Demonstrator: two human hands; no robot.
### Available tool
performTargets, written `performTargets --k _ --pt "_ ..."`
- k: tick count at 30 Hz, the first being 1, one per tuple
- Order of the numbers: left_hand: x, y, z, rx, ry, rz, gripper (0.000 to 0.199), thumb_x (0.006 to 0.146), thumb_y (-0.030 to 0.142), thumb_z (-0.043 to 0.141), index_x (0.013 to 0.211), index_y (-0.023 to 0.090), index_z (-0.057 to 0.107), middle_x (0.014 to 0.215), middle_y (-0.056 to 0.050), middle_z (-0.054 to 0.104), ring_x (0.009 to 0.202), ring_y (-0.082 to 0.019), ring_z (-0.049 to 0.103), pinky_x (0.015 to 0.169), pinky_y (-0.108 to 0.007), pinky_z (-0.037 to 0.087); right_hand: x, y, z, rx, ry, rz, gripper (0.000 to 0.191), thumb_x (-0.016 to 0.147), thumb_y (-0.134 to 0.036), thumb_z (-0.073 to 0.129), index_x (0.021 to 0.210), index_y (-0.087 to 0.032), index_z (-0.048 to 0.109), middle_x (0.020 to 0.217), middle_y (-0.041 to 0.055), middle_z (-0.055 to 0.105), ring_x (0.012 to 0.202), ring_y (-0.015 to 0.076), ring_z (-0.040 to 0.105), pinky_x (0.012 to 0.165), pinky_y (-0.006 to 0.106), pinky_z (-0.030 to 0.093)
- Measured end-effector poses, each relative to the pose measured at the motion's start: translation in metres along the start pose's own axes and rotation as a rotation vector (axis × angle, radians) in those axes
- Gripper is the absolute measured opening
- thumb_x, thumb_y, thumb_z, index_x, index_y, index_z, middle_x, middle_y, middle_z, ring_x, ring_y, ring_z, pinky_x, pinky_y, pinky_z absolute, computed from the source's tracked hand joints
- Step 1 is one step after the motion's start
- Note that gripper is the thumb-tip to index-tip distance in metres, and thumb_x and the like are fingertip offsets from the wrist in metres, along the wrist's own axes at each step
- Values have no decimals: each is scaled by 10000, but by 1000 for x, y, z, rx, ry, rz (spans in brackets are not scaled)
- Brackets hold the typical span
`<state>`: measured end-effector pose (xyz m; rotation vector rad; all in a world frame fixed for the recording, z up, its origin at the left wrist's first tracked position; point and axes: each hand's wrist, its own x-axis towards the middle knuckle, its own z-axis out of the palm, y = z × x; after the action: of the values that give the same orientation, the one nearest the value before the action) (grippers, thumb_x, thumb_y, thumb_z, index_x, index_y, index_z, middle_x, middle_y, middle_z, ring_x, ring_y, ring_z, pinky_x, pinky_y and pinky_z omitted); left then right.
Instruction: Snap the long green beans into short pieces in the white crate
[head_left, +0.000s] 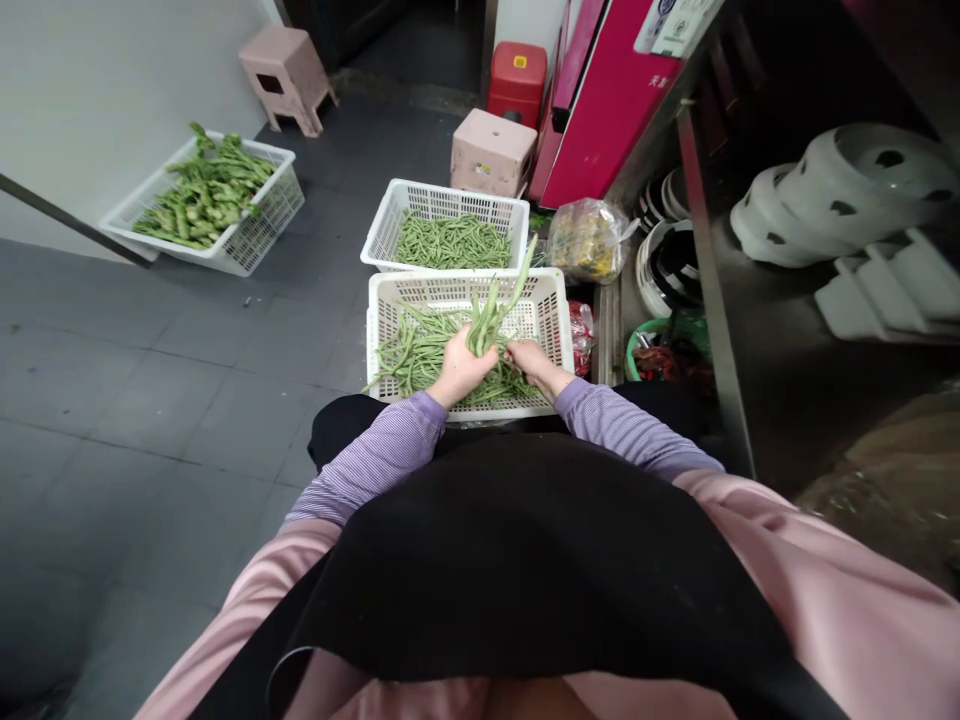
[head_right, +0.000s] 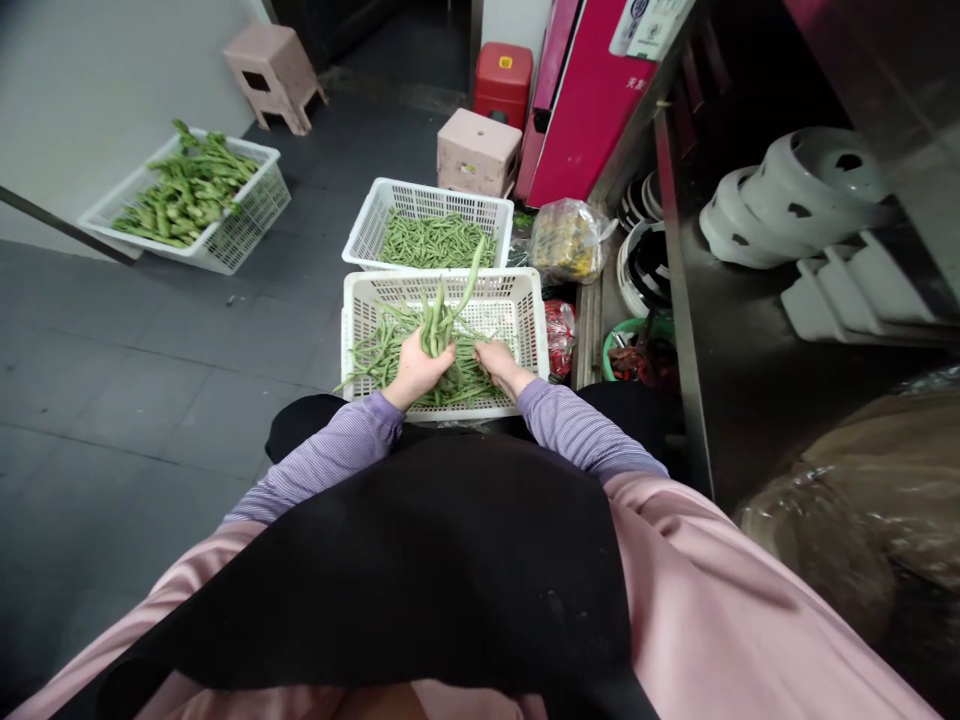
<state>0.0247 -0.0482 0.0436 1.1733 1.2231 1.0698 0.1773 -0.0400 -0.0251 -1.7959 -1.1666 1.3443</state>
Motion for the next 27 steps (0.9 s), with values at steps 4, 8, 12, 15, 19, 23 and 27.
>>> performTargets --k 4,8,12,15,19,23,27 --pt "11 -13 -3 -98 -78 -142 134 657 98 709 683 164 596 561 16 574 552 -122 538 602 -239 462 -7 -11 0 346 -276 181 261 849 -420 607 712 -203 558 526 -17 492 485 136 450 494 268 407" --pt "23 -26 -6 -154 7 -196 156 645 67 683 660 162 560 555 23 562 491 -98 496 523 -226 417 -20 -28 -1 530 -482 210 227 870 -382 618 768 -186 564 549 -42 473 454 105 418 485 245 384" --pt "22 -28 -4 -110 44 -97 173 618 58 691 679 160 565 589 29 577 522 -90 511 553 -217 426 -25 -35 -6 561 -547 273 245 855 -325 664 725 -189 508 497 -90 340 388 67 280 407 214 272" --pt "19 -30 -2 -110 35 -73 156 622 105 699 694 160 572 607 25 588 540 -101 531 579 -233 442 -24 -35 -9 529 -510 217 223 809 -283 708 726 -185 526 487 -82 395 387 66 321 390 206 283" --pt "19 -33 0 -121 -2 -99 135 625 144 696 705 153 587 628 17 594 571 -112 540 600 -248 449 -24 -40 2 544 -343 254 161 764 -150 661 689 -177 521 455 -65 456 362 61 311 336 190 234" --pt "17 -31 3 -27 167 -8 169 620 106 707 726 165 589 666 23 605 622 -113 551 643 -246 458 -18 -50 20 702 -177 440 215 807 -123 570 657 -201 438 405 -71 382 333 73 300 317 191 259" --pt "18 -26 1 -50 260 15 189 641 107 741 719 174 583 646 33 598 610 -104 553 630 -229 462 4 -48 5 896 152 428 241 920 -135 419 695 -212 383 422 -82 340 342 70 352 346 156 322"
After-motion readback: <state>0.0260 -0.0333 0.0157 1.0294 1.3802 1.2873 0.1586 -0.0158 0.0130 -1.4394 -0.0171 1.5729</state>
